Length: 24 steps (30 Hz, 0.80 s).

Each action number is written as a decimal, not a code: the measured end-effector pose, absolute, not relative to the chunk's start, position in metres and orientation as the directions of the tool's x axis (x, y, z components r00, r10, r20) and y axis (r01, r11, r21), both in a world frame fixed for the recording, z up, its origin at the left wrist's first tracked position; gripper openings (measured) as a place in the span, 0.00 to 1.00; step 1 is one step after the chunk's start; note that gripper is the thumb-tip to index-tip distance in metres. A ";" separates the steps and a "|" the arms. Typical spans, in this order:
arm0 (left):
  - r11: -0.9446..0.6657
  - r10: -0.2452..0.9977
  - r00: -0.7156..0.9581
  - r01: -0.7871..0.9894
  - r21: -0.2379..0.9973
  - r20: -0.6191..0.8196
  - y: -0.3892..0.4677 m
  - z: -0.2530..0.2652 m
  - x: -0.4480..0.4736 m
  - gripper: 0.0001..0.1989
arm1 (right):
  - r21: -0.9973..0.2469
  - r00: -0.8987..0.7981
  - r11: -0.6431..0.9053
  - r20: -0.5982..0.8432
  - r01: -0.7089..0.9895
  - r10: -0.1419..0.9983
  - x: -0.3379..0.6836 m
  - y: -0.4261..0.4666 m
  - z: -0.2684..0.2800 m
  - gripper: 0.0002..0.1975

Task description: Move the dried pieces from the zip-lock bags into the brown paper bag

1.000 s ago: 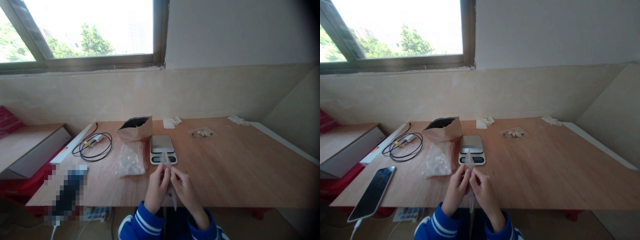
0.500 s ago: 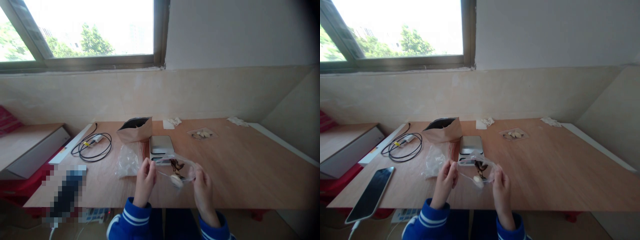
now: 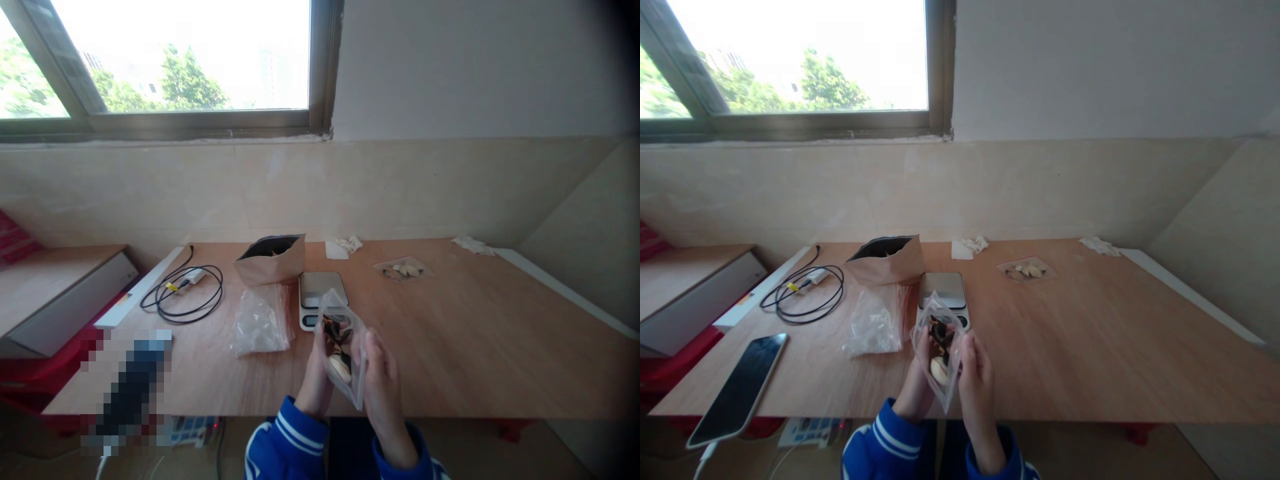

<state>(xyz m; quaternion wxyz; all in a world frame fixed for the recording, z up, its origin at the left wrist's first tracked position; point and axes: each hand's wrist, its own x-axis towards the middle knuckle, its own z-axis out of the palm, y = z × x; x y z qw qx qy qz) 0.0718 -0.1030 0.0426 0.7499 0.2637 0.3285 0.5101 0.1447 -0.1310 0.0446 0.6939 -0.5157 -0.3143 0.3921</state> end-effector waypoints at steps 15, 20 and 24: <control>-0.045 0.995 -0.103 -0.260 0.965 0.019 -0.053 0.082 0.002 0.10 | -0.740 -0.108 0.495 0.506 0.455 0.856 0.118 -0.082 0.118 0.18; -0.071 0.990 -0.137 -0.246 0.967 0.038 -0.048 0.081 -0.010 0.12 | -0.639 -0.268 0.542 0.479 0.546 0.836 0.102 -0.039 0.106 0.20; -0.044 0.994 -0.104 -0.267 0.963 0.017 -0.035 0.060 -0.014 0.14 | -0.638 -0.271 0.541 0.476 0.548 0.837 0.095 -0.022 0.096 0.12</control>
